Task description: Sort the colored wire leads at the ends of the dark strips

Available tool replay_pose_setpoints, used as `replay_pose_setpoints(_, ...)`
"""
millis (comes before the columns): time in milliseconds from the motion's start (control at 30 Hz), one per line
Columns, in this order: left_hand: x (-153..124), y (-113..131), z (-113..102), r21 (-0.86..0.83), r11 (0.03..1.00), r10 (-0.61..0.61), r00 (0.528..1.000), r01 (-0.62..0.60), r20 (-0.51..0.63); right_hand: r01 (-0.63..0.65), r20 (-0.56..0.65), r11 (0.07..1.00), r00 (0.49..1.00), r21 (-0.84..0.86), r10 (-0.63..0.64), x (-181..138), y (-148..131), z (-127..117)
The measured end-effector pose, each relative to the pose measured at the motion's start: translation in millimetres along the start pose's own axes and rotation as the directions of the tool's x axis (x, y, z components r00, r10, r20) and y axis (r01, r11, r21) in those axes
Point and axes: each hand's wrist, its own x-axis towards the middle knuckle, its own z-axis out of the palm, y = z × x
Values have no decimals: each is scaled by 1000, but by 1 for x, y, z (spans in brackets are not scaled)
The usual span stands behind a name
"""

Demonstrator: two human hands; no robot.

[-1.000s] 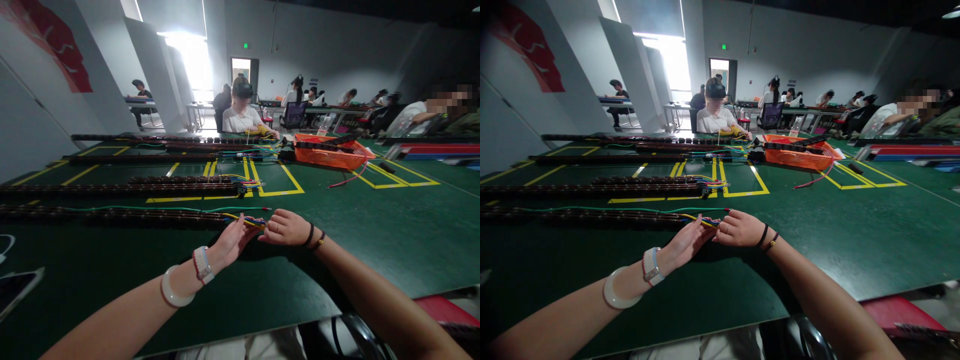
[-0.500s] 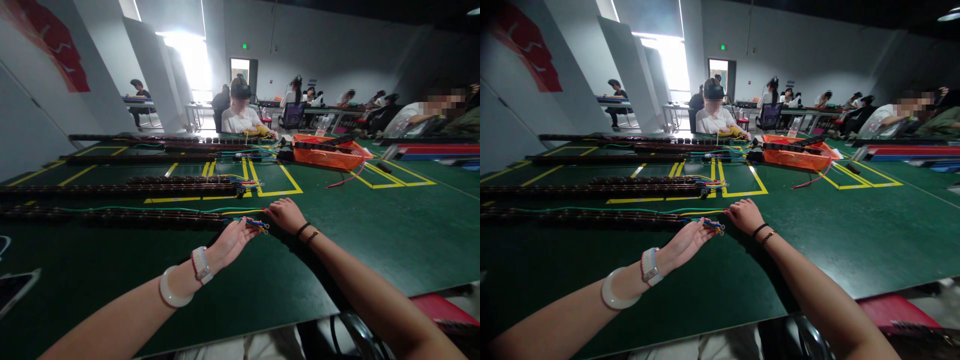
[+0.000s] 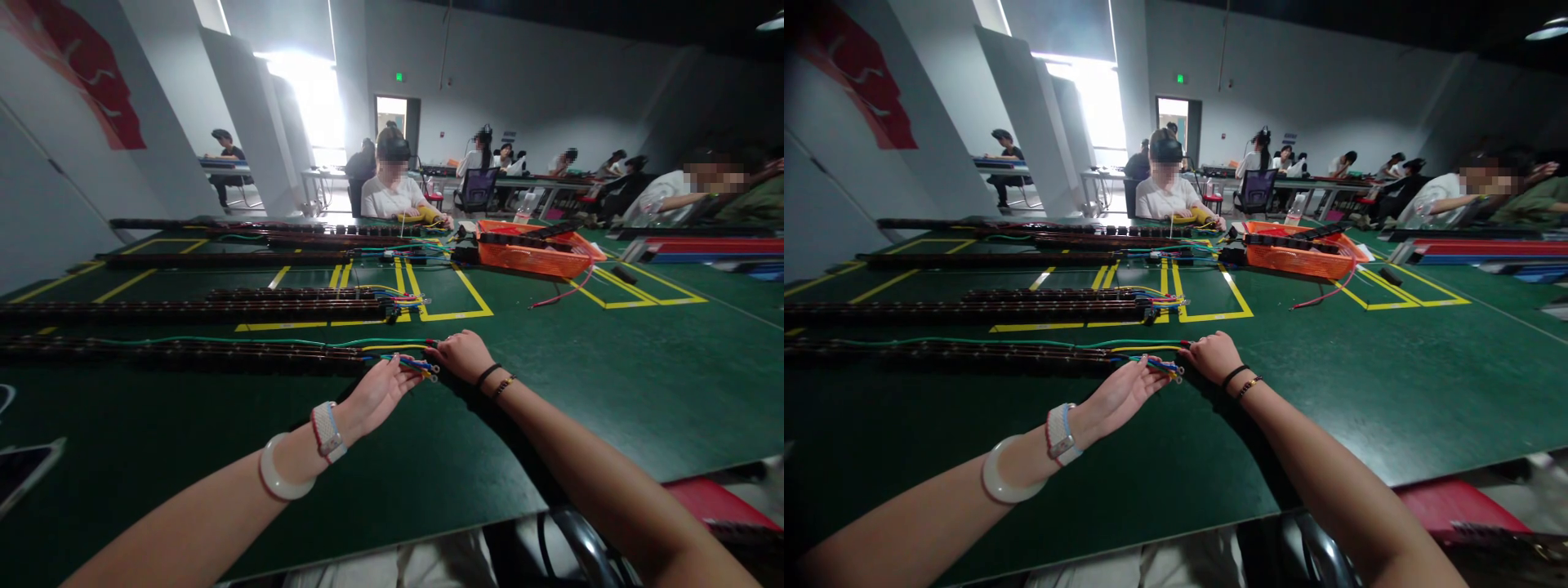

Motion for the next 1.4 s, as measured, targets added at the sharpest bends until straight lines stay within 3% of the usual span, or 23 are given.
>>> replay_pose_setpoints(133, -1, 1, 2, 3, 1000, 4, 1000, -4, -3, 9, -75, 999, 997, 40, -6, -3, -1, -2)
replay_pose_setpoints(267, -2, 1, 4, -14, 1000, -6, 1000, 5, -28, 35, -282, 988, 959, 149, 8, -10, 0, -11)
replay_pose_setpoints(367, -1, 1, 4, -34, 999, -10, 1000, 9, -14, 297, -440, 952, 867, 80, -233, -16, 3, -20)
replay_pose_setpoints(467, -1, 1, 4, -32, 999, -21, 999, 20, -31, 539, -427, 836, 734, -107, -528, -18, 2, -25)
replay_pose_setpoints(533, -1, 2, 5, -20, 1000, -22, 998, 21, -61, 581, -386, 793, 699, -183, -601, -18, 0, -25)
replay_pose_setpoints(633, 0, 2, 6, -2, 1000, -30, 996, 30, -84, 585, -371, 781, 691, -219, -621, -16, -2, -23)
replay_pose_setpoints(733, 0, 2, 8, -5, 1000, -20, 997, 20, -75, 569, -380, 805, 716, -166, -585, -15, -4, -22)
replay_pose_setpoints(800, -1, 2, 8, -21, 1000, -5, 999, 4, -45, 509, -393, 858, 778, -62, -490, -16, -6, -21)
replay_pose_setpoints(933, -2, 2, 8, 13, 1000, -4, 998, 5, -66, 209, -321, 937, 940, 280, -114, -13, -10, -17)
replay_pose_setpoints(1033, -2, 1, 5, 57, 998, -13, 995, 19, -97, 20, -158, 902, 986, 432, 54, -8, -10, -10)
replay_pose_setpoints(1167, -1, 0, 2, 48, 999, -19, 996, 23, -85, 25, -43, 931, 999, 364, -10, -4, -9, -2)
replay_pose_setpoints(1400, -5, 4, 10, 30, 999, -27, 992, 30, -120, 127, -76, 985, 990, 115, -119, -4, -16, -2)
